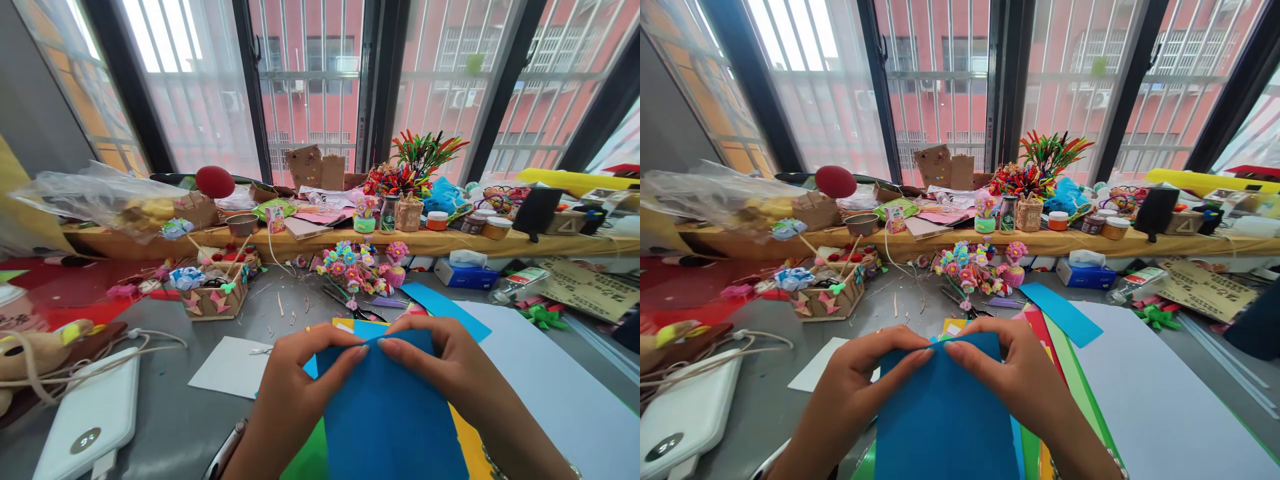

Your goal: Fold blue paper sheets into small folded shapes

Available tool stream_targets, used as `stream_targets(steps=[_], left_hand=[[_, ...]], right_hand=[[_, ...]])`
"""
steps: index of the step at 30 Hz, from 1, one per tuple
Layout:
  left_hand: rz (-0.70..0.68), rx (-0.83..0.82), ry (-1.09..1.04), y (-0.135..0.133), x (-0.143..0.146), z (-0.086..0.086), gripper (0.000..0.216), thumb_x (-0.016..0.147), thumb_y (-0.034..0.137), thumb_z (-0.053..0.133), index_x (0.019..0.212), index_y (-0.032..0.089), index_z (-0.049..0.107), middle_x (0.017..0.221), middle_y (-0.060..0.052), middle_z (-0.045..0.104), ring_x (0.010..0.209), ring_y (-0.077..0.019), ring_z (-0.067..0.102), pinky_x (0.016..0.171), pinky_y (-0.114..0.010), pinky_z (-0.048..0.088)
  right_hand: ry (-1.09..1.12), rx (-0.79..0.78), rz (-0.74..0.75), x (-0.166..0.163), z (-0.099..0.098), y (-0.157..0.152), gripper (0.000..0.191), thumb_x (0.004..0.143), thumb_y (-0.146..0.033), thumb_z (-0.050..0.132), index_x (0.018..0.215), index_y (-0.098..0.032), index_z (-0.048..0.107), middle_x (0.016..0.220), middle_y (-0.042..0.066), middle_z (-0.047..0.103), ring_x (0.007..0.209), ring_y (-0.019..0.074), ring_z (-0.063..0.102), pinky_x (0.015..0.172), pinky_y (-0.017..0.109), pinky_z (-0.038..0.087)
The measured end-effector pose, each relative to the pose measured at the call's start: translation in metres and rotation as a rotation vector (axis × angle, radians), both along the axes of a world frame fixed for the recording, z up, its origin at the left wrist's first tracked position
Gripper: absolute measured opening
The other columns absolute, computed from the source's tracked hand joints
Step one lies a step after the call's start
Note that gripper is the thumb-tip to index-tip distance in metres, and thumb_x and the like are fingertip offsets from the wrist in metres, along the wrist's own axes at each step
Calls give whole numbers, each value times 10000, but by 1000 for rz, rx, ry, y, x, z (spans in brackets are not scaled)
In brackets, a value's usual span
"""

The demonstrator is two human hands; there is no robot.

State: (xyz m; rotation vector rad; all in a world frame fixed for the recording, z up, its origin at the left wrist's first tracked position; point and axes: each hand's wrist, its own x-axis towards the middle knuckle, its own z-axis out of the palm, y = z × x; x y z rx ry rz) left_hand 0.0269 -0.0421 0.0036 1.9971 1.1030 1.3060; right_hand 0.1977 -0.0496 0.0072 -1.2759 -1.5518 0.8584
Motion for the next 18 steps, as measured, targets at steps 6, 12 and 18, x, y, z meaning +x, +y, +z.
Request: stream_targets(steps=[6,12,18], left_hand=[[-8,78,4,-1,0,2,102,707,152,619,677,235,670,631,48,682,586,-119,602,577,-203,478],[-13,107,-1,0,0,4,108,704,139,622,674,230,671,620,42,681,568,-121,602,559,-210,479],[-14,125,-38,0,2,1,118,705,135,618,670,235,669,615,50,675,565,-112,595,560,-201,469]], right_hand=[[109,-66,40,-2,0,1,198,656,-393,640,624,-199,658,541,-23,552,511,105,489,390,162,346],[198,-112,65,-2,0,1,200,638,-382,652,613,-184,656,519,-26,532,473,92,476,367,152,334],[239,-166,118,-1,1,2,194,652,-372,658,636,-179,654,552,-26,544,501,86,483,394,146,352]])
